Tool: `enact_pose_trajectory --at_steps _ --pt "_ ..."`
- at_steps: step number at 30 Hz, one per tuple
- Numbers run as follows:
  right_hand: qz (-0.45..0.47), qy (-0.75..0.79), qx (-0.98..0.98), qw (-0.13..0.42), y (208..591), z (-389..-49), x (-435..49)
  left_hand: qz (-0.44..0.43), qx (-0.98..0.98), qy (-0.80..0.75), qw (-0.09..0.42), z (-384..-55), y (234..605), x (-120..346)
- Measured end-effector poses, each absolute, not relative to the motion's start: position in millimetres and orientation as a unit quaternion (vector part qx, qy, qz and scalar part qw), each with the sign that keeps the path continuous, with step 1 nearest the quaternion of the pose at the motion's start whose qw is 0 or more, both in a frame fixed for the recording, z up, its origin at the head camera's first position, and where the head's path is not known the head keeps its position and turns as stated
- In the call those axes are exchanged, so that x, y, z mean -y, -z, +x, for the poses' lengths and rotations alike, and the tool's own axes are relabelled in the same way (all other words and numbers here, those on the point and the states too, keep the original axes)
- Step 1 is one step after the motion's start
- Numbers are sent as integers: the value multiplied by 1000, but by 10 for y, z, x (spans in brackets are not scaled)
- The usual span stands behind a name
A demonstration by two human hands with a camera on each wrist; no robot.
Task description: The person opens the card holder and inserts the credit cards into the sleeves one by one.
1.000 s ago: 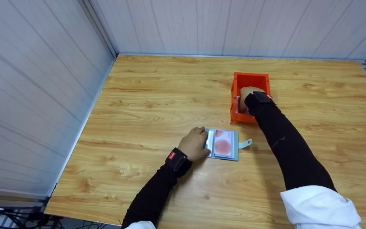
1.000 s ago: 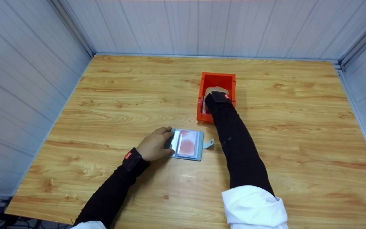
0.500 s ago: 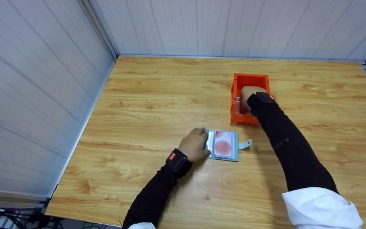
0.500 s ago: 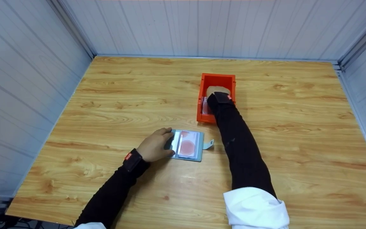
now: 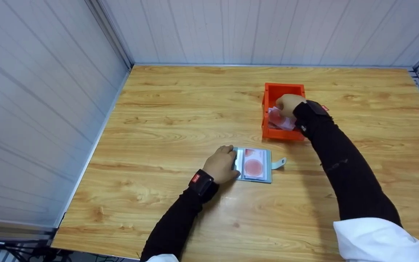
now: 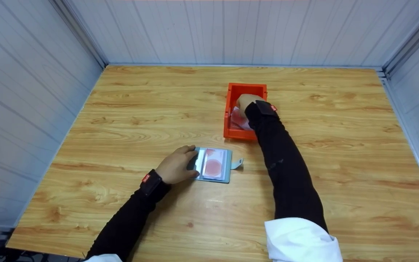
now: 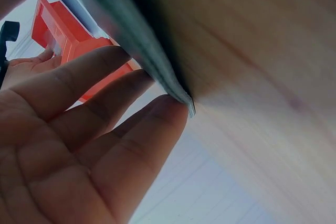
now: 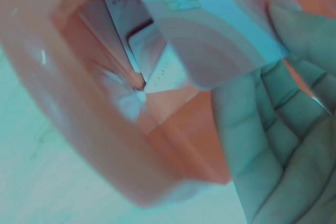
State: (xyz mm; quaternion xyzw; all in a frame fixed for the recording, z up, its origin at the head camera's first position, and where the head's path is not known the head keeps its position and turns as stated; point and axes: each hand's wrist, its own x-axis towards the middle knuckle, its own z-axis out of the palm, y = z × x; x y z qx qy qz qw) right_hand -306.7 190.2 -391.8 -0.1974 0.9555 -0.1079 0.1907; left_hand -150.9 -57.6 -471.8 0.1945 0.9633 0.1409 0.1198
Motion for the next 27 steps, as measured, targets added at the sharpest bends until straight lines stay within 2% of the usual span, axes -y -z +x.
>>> enact_pose_trajectory --at_steps 3,10,18,22,27 --pt "-185 127 -959 172 3825 -3062 -1933 196 -963 -142 115 -1512 4720 582" --pt "-174 214 -958 78 3663 -2944 -1975 196 -963 -150 111 -1517 4736 597" --pt "-141 373 -917 21 3757 -2589 -1838 194 -964 -146 110 -1524 4734 586" --pt "-130 464 -875 41 3912 -2357 -1747 197 -964 -142 105 -1528 4730 583" --pt "-114 550 -821 100 4194 -2048 -1642 204 -964 -140 101 -1530 4735 585"
